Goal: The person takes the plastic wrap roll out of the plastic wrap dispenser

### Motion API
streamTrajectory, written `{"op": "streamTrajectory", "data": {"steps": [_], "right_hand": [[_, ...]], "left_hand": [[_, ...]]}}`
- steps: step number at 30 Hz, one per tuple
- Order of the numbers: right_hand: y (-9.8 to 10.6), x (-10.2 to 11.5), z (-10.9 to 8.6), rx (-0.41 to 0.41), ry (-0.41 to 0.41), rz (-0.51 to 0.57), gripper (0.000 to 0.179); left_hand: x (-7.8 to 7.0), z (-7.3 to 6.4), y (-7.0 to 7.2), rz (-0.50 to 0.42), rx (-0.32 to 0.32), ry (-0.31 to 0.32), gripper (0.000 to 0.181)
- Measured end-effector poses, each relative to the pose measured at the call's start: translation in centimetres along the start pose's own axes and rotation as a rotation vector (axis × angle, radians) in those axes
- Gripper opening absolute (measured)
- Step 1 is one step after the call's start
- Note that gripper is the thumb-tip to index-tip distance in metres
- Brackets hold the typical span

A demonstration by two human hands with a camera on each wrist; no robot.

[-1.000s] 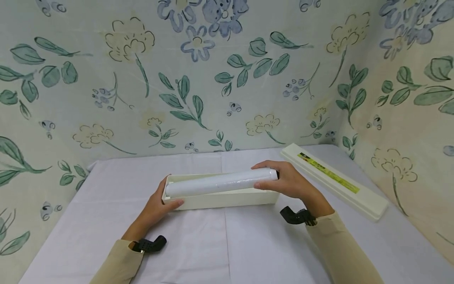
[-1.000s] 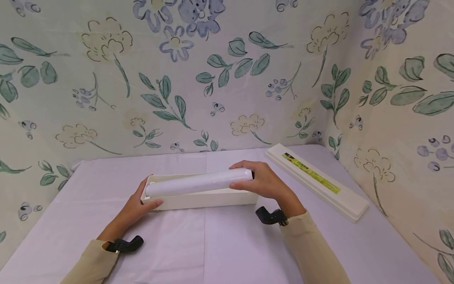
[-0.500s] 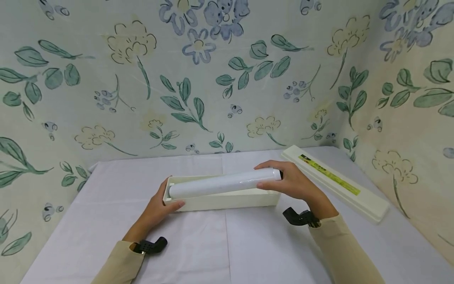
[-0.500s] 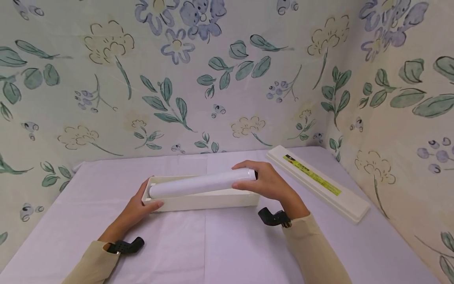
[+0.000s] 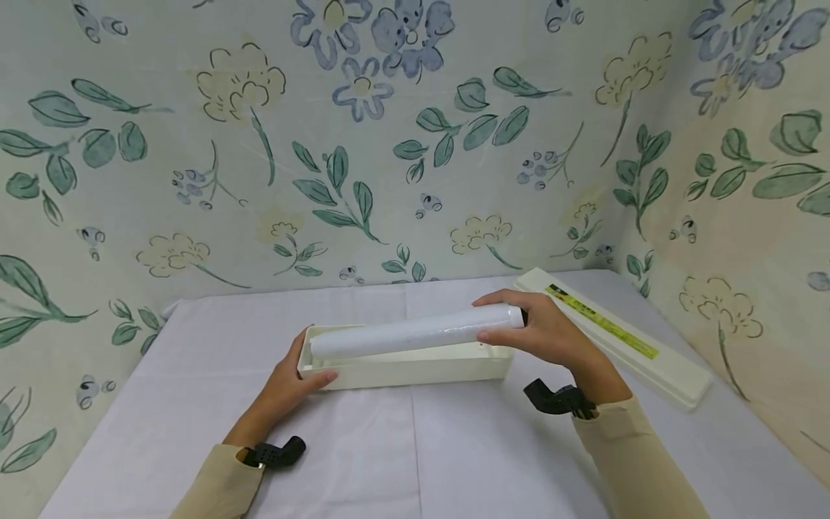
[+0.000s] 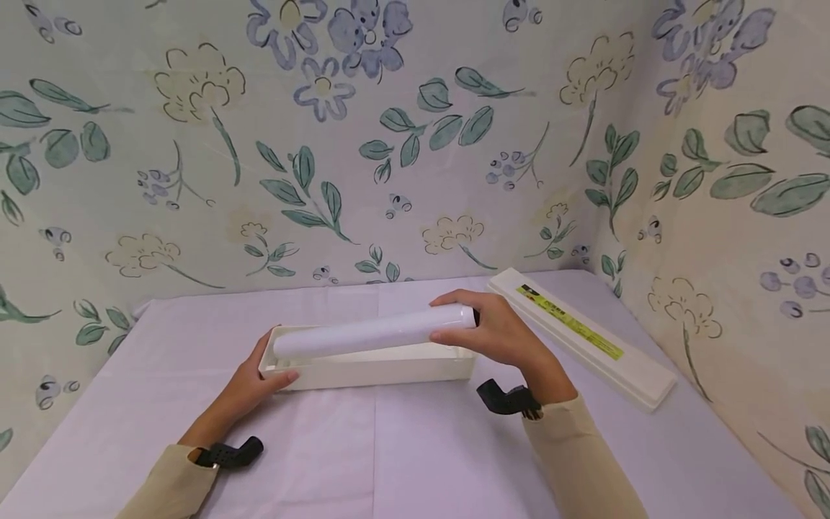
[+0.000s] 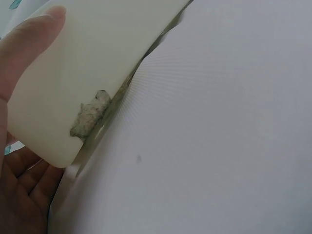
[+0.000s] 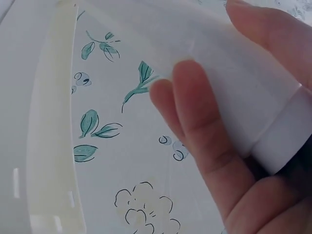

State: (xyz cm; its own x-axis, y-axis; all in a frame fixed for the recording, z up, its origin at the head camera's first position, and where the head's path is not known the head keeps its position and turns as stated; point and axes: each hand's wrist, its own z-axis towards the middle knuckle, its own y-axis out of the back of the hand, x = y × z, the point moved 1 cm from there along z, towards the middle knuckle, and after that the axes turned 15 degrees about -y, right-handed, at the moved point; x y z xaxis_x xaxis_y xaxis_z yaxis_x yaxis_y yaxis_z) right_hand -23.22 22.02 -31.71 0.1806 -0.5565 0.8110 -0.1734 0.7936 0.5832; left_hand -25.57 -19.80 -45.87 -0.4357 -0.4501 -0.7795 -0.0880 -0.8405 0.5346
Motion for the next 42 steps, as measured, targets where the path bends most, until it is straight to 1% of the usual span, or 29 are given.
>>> {"op": "streamTrajectory", "data": {"steps": [4,6,11,16,24,27,31,35,38,42], "right_hand": [[0.4,0.3,-0.2,-0.008,0.026,-0.004,0.040],[0.6,0.3,-0.2,-0.009,0.034,-0.004,0.040],[1.1,0.4,-0.5,-0.030,0.026,-0.006,0.040],[1.7,0.6,-0.8,-0.056,0.021,-0.007,0.039],[2.2,0.8,-1.3,-0.092,-0.021,0.011,0.046],[2.6,0.9,-1.4,-0.111,-0.015,0.011,0.045],[2.9,0.9,-1.5,-0.135,-0.029,0.015,0.044],[3.2,0.8,-1.6,-0.163,-0.068,0.013,0.044],[3.4,0.7,-1.6,-0.180,-0.085,0.010,0.043],[3.6,0.6,-1.5,-0.196,-0.080,0.019,0.043]], "left_hand": [[-0.1,0.1,0.1,-0.008,-0.006,-0.007,0.099],[-0.2,0.1,0.1,-0.009,-0.008,0.001,0.100],[0.0,0.0,0.0,0.011,0.002,0.026,0.100],[0.1,0.1,0.0,0.006,-0.002,0.016,0.100],[0.1,-0.1,0.0,0.017,0.005,-0.003,0.100],[0.1,0.0,0.0,0.020,0.000,-0.006,0.100],[0.2,0.0,-0.1,0.029,-0.001,0.002,0.099],[0.2,-0.1,-0.1,0.030,0.006,0.019,0.100],[0.2,-0.1,-0.2,0.024,0.007,0.019,0.100],[0.3,0.0,-0.2,0.013,0.004,0.011,0.100]]}}
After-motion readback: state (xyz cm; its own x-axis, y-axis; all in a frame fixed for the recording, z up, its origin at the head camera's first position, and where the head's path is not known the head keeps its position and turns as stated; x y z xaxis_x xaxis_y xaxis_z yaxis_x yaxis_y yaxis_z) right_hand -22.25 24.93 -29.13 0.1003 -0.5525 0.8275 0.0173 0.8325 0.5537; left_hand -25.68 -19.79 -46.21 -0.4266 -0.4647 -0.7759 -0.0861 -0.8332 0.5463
